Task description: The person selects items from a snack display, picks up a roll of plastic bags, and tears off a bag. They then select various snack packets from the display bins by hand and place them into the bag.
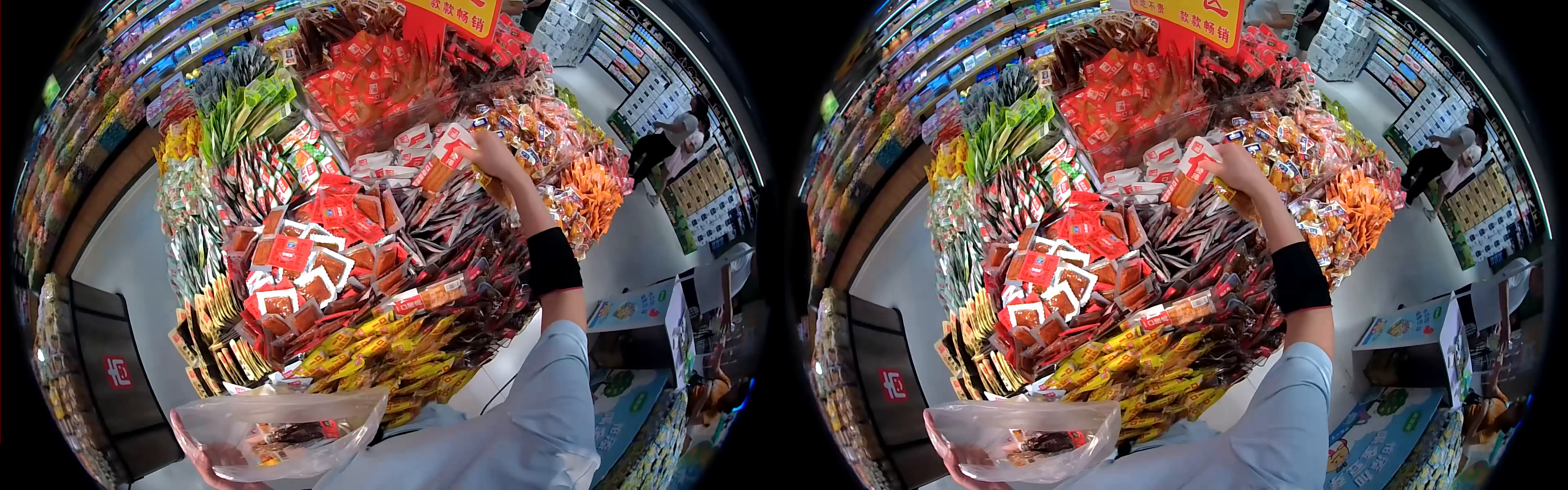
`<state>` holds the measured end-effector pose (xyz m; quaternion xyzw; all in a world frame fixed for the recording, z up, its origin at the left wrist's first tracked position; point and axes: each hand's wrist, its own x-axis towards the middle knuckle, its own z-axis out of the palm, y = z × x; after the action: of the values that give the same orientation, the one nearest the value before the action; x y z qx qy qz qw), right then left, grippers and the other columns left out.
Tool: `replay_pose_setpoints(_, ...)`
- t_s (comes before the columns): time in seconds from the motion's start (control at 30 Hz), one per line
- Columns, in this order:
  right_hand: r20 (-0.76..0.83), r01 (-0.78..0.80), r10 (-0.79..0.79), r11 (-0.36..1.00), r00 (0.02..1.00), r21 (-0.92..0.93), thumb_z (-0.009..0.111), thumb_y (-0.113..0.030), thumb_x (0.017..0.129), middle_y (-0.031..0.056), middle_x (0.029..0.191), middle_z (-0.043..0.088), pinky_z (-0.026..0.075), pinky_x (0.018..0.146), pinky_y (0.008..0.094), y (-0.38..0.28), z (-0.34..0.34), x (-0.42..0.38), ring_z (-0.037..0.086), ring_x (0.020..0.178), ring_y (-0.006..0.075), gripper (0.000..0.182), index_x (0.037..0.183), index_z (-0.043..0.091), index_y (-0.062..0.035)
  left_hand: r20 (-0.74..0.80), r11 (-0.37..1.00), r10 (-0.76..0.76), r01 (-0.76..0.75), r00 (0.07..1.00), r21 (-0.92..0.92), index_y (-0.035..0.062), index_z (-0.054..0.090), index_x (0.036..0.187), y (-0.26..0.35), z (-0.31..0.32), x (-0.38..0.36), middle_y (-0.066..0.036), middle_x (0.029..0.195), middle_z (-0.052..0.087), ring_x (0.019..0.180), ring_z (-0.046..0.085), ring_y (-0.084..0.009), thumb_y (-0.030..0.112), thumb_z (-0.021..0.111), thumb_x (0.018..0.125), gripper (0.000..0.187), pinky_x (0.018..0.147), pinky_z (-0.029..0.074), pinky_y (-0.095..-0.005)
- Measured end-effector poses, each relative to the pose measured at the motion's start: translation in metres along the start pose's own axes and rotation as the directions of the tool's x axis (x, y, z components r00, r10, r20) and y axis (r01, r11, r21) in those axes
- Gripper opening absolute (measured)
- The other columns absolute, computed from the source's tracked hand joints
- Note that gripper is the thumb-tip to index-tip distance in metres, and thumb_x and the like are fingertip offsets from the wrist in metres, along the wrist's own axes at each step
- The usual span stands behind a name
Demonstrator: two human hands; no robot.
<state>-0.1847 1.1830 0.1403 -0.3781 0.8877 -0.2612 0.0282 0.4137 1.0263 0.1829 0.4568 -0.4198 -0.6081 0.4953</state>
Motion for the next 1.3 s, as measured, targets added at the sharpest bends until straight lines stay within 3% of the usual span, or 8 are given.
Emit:
replay_pose_setpoints(0.07, -0.085, 0.03, -0.031, 0.999, 0.996, -0.015, 0.064, -0.037, 0.079, 0.0224, 0.072, 0.059, 0.044, 0.063, 0.043, -0.006, -0.007, -0.004, 0.058, 0.07, 0.0375, 0.039, 0.085, 0.063, 0.0015, 0.007, 1.0, -0.008, 0.008, 1.0, 0.008, 0.0029, 0.017, 0.144, -0.007, -0.005, 0.009, 0.003, 0.057, 0.038, 0.047, 0.036, -0.0093, 0.032, 0.053, 0.079, 0.08, 0.044, 0.032, -0.0237)
replay_pose_setpoints(0.13, -0.153, 0.102, -0.107, 0.994, 0.982, -0.04, 0.064, -0.036, 0.079, 0.0213, 0.076, 0.061, 0.046, 0.065, 0.0442, -0.005, -0.005, -0.008, 0.059, 0.075, 0.0386, 0.037, 0.087, 0.063, -0.0006, 0.195, 0.99, 0.136, -0.127, 0.971, -0.058, 0.0059, 0.025, 0.142, -0.019, -0.005, 0.022, -0.009, 0.141, 0.032, 0.122, 0.04, -0.0257, 0.042, 0.045, 0.077, 0.076, 0.1, 0.035, -0.0425)
replay_pose_setpoints(0.23, 0.028, 0.257, -0.259, 0.93, 0.966, -0.263, 0.06, -0.037, 0.081, 0.0149, 0.077, 0.064, 0.047, 0.064, 0.0432, -0.014, 0.017, -0.016, 0.061, 0.074, 0.0349, 0.027, 0.091, 0.068, -0.0129, 0.252, 0.974, 0.206, -0.173, 0.946, -0.147, 0.0053, 0.024, 0.142, -0.026, -0.023, 0.024, -0.011, 0.14, 0.033, 0.122, 0.039, -0.0289, 0.035, 0.046, 0.077, 0.075, 0.1, 0.036, -0.0452)
replay_pose_setpoints(0.33, 0.078, 0.597, -0.6, 0.76, 0.797, -0.258, 0.062, -0.025, 0.081, 0.0108, 0.081, 0.065, 0.048, 0.066, 0.0402, 0.017, 0.088, -0.026, 0.062, 0.075, 0.0309, 0.015, 0.09, 0.066, -0.014, 0.095, 0.937, 0.21, -0.172, 0.973, -0.303, -0.0029, 0.045, 0.125, -0.035, -0.058, 0.02, -0.017, 0.118, 0.052, 0.105, 0.053, -0.0301, 0.025, 0.058, 0.067, 0.065, 0.088, 0.044, -0.0417)
replay_pose_setpoints(0.47, 0.303, 0.235, -0.169, 0.952, 0.938, -0.198, 0.067, -0.023, 0.075, 0.0116, 0.086, 0.067, 0.05, 0.072, 0.0392, -0.021, 0.07, -0.022, 0.064, 0.081, 0.0303, 0.03, 0.103, 0.066, -0.0126, 0.457, 0.754, 0.412, -0.013, 0.788, -0.657, -0.0038, 0.058, 0.095, -0.049, -0.094, 0.013, -0.013, 0.077, 0.061, 0.061, 0.057, -0.0239, 0.012, 0.058, 0.064, 0.035, 0.05, 0.044, -0.0333)
replay_pose_setpoints(0.63, 0.181, 0.336, -0.31, 0.932, 0.933, -0.134, 0.068, -0.017, 0.077, 0.0142, 0.097, 0.066, 0.048, 0.077, 0.036, -0.045, 0.04, 0.003, 0.064, 0.089, 0.0287, 0.034, 0.108, 0.061, -0.0034, 0.668, 0.775, 0.352, 0.196, 0.655, -0.601, 0.0003, 0.051, 0.045, -0.026, -0.068, 0.01, -0.002, 0.037, 0.043, 0.026, 0.034, -0.0148, 0.008, 0.054, 0.073, 0.029, 0.031, 0.023, -0.0291)
replay_pose_setpoints(0.87, 0.18, 0.561, -0.544, 0.827, 0.819, -0.052, 0.065, -0.018, 0.08, 0.012, 0.093, 0.066, 0.048, 0.075, 0.0325, -0.135, 0.041, 0.005, 0.064, 0.085, 0.0256, 0.029, 0.105, 0.061, -0.0031, 0.823, 0.782, 0.542, 0.257, 0.173, -0.569, 0.0008, 0.057, 0.055, -0.041, -0.065, 0.044, 0.0, 0.041, 0.042, 0.027, 0.035, -0.0125, 0.023, 0.046, 0.09, 0.043, 0.03, 0.02, -0.0288)
replay_pose_setpoints(1.3, 0.559, 0.691, -0.505, 0.7, 0.657, -0.179, 0.065, -0.051, 0.074, 0.0124, 0.103, 0.059, 0.051, 0.069, 0.0439, -0.31, 0.159, -0.09, 0.062, 0.082, 0.0332, 0.056, 0.113, 0.056, -0.012, 0.773, 0.706, 0.554, 0.318, 0.309, -0.633, 0.0027, 0.052, 0.056, -0.039, -0.061, 0.042, -0.001, 0.042, 0.043, 0.033, 0.042, -0.0137, 0.0, 0.055, 0.075, 0.019, 0.033, 0.024, -0.0297)
